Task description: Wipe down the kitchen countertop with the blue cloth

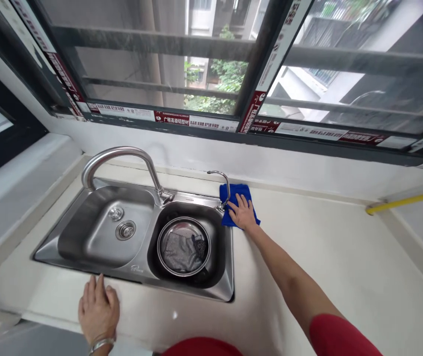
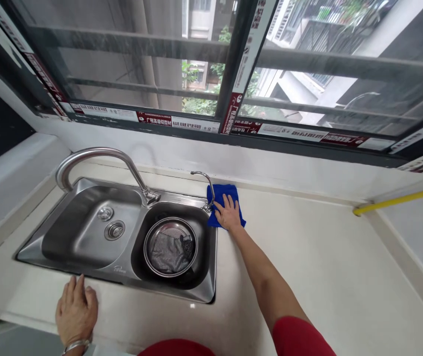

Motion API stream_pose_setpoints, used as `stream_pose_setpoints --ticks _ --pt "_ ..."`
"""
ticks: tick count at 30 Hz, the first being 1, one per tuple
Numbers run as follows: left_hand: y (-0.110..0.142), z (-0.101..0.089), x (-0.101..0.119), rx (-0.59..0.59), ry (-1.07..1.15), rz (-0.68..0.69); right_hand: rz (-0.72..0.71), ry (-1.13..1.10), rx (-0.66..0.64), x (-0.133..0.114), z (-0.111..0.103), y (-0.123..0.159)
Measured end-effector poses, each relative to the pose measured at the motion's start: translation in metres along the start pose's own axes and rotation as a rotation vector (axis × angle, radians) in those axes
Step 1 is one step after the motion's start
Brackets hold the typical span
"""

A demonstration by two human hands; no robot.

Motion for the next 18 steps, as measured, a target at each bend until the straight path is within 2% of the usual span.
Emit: stream_pose_setpoints --ticks 6,11,15,18 --pt "0.000 -0.002 -0.001 0.000 0.005 0.009 0.071 -0.024 -0.045 -0.014 -0.003 0.016" --pt "-0.001 -0.002 -0.002 -0.013 0.022 0.014 0.069 -0.014 -0.024 -0.029 -0.001 0.047" --pt "-0.001 -0.001 -0.003 -0.015 0.019 0.007 0.071 -0.010 0.006 -0.028 0.007 0.068" --pt "-0.001 0.000 -0.001 -0.013 0.013 0.020 0.099 -0.011 0.019 -0.023 0.007 0.067"
Point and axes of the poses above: each hand's wrist, its own y-axis away from the middle knuckle, its own z-axis out of the palm, x = y × z, the point moved 8 cm from there along -y, towards the middle knuckle, and after that the axes turned 13 degrees about -x, right-handed, at the moved point
